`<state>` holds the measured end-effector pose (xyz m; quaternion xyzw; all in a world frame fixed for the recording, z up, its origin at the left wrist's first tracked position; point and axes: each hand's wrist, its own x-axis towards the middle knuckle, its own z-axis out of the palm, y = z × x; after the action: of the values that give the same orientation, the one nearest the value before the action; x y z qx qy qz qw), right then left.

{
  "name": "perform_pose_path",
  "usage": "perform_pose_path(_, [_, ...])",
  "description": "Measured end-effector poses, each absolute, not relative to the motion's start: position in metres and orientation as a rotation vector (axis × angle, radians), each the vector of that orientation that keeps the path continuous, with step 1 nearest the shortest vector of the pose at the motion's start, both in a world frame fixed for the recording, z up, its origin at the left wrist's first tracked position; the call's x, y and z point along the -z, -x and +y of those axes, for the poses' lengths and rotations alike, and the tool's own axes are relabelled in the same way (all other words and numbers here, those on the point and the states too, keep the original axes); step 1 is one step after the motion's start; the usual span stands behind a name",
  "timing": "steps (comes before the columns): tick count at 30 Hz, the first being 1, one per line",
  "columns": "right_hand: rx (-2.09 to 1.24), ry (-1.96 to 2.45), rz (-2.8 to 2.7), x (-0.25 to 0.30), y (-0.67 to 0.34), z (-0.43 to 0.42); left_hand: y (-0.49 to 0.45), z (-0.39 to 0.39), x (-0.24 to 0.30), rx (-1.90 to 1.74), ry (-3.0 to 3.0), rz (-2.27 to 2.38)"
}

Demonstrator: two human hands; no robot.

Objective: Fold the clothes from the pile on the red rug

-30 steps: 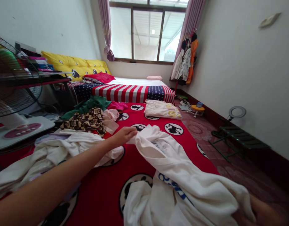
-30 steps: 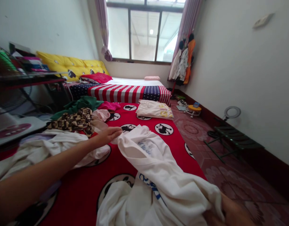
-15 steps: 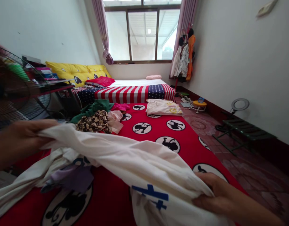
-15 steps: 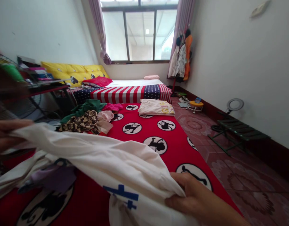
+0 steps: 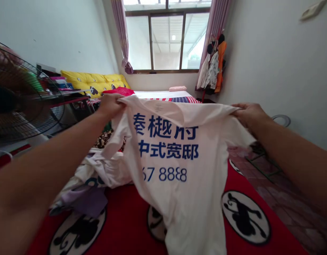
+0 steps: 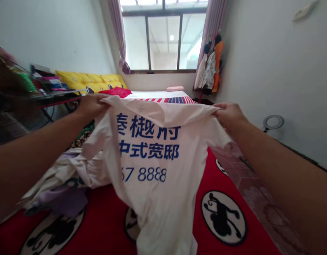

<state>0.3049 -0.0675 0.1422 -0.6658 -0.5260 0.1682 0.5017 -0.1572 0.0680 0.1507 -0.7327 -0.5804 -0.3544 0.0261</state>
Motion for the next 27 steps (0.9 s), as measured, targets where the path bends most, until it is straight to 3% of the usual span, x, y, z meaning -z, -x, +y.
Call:
perform_pose_path(3, [-0.123,1.624,-1.198,-0.121,-0.315,-0.036,0.099,0.079,-0.126,1.079,2.113,-1.675])
perform_pose_path(6, [-0.024,1.62,-1.362,-0.067,-0.305,-0.054,0.099,0.053,-0.069,1.008,2.377,-1.436])
perform_pose_path(11, [-0.192,1.497,-1.92,0.012,-0.266,-0.142,0.114,-0.031,-0.007,0.602,2.724,-1.406])
perform_pose_path(17, [-0.416,1.534,-2.168,0.009,-0.255,-0.208,0.1,-0.102,-0.002,0.364,2.975,-1.459])
perform_pose_path(22, [-0.536,1.595,-2.301,0.01,-0.252,-0.241,0.071,-0.113,0.013,0.783,3.18,-1.771])
perform_pose_path(27, [-0.682,1.534,-2.199,0.015,-0.238,-0.255,0.049,-0.108,0.027,1.782,3.154,-2.295])
